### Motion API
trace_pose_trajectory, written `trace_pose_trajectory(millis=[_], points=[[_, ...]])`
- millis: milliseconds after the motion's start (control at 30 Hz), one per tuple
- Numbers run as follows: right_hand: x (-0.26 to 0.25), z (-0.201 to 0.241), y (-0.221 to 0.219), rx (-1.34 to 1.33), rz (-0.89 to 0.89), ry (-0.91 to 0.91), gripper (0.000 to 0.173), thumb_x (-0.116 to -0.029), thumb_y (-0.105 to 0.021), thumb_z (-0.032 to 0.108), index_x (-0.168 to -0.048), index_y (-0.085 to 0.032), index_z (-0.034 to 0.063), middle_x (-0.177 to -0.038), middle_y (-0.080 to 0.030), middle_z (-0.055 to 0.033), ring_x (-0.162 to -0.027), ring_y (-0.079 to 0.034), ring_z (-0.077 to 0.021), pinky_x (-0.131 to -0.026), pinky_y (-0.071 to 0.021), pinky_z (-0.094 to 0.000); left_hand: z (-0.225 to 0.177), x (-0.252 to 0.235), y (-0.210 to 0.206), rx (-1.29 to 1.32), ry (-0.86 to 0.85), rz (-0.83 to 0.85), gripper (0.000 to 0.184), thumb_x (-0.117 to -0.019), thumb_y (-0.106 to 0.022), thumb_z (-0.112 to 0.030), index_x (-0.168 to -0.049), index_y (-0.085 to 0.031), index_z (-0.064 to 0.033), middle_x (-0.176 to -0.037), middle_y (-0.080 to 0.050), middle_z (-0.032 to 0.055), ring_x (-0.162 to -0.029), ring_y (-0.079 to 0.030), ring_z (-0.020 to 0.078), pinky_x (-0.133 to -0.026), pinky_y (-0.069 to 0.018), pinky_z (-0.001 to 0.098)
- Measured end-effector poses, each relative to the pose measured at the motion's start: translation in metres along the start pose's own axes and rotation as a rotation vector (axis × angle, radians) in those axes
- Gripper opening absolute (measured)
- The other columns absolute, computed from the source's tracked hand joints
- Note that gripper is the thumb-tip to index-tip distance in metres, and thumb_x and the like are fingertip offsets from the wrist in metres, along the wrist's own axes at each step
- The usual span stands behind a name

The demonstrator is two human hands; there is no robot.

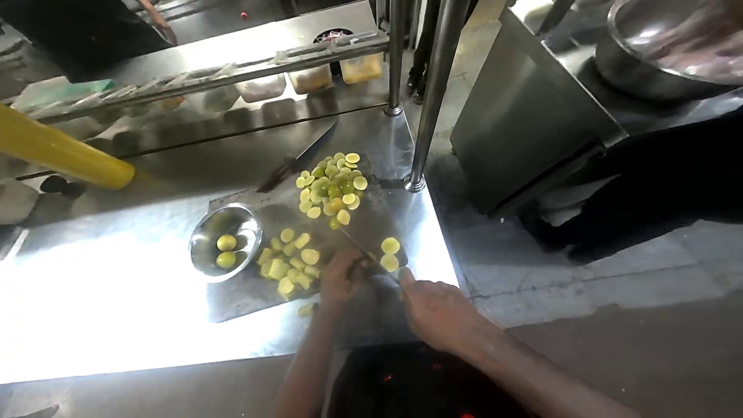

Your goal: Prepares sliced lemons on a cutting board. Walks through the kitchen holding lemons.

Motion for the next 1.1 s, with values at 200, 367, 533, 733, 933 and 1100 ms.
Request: trace_pose_trajectory(millis=[200,367,533,733,933,1100], points=[[-0.037,0.018,0.008,-0.029,-0.064,0.028,0.028,-0.1066,-0.045,0.027,-0.131,-0.044,0.0113,-0.096,-0.068,-0.0131,-0.094,-0.071,-0.0343,-0.079,-0.0571,-0.0516,0.000,0.000,0.000,0.013,-0.049,-0.004,0.011,-0.0960,-0.065,-0.017,-0.100,-0.072,-0.0095,-0.104,-0.072,0.0016,-0.098,-0.069,0.0078,-0.088,-0.0602,0.0271],[0.020,-0.020,-0.020,0.014,0.092,-0.070,0.036,-0.1070,-0.044,0.027,-0.137,-0.043,0.0072,-0.100,-0.068,-0.0205,-0.096,-0.070,-0.0426,-0.081,-0.0562,-0.0588,-0.003,0.002,0.001,0.007,-0.056,-0.006,0.012,-0.0985,-0.063,-0.018,-0.101,-0.073,-0.0110,-0.103,-0.072,0.0001,-0.093,-0.069,0.0071,-0.083,-0.0608,0.0266],[0.061,-0.044,-0.037,0.083,0.175,-0.176,0.037,-0.1099,-0.040,0.032,-0.136,-0.043,0.0062,-0.100,-0.070,-0.0235,-0.098,-0.071,-0.0453,-0.080,-0.0563,-0.0588,-0.005,0.000,0.001,0.012,-0.024,0.008,0.014,-0.0991,-0.063,-0.020,-0.104,-0.072,-0.0109,-0.103,-0.071,-0.0008,-0.091,-0.068,0.0051,-0.081,-0.0601,0.0238],[0.044,-0.036,-0.037,0.025,0.132,-0.112,0.034,-0.1068,-0.043,0.027,-0.135,-0.041,0.0078,-0.097,-0.068,-0.0198,-0.096,-0.071,-0.0422,-0.079,-0.0564,-0.0573,-0.005,0.002,-0.001,-0.041,-0.050,0.015,0.025,-0.0942,-0.070,-0.031,-0.106,-0.071,-0.0086,-0.105,-0.070,0.0035,-0.090,-0.069,0.0083,-0.080,-0.0617,0.0281],[0.045,-0.056,-0.048,-0.199,0.067,-0.019,0.038,-0.1067,-0.045,0.039,-0.131,-0.047,0.0097,-0.092,-0.066,-0.0187,-0.092,-0.069,-0.0412,-0.079,-0.0543,-0.0593,-0.022,-0.019,0.029,-0.263,0.220,-0.036,0.023,-0.0863,-0.073,-0.022,-0.101,-0.069,-0.0045,-0.091,-0.069,0.0080,-0.074,-0.067,0.0192,-0.066,-0.0602,0.0402],[0.054,-0.077,-0.067,-0.350,-0.093,-0.034,0.041,-0.1043,-0.048,0.045,-0.129,-0.050,0.0123,-0.086,-0.065,-0.0145,-0.084,-0.069,-0.0367,-0.074,-0.0552,-0.0562,-0.035,-0.047,0.041,-0.621,0.560,0.389,0.030,-0.0897,-0.072,-0.027,-0.116,-0.071,-0.0128,-0.121,-0.066,0.0126,-0.111,-0.064,0.0338,-0.090,-0.0545,0.0563]])
Point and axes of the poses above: each hand's wrist, its own x-axis away from the middle knuckle, its own y-axis out of the back of the hand, z = x × y, the point moved 2 cm from there along -x, towards the middle knuckle
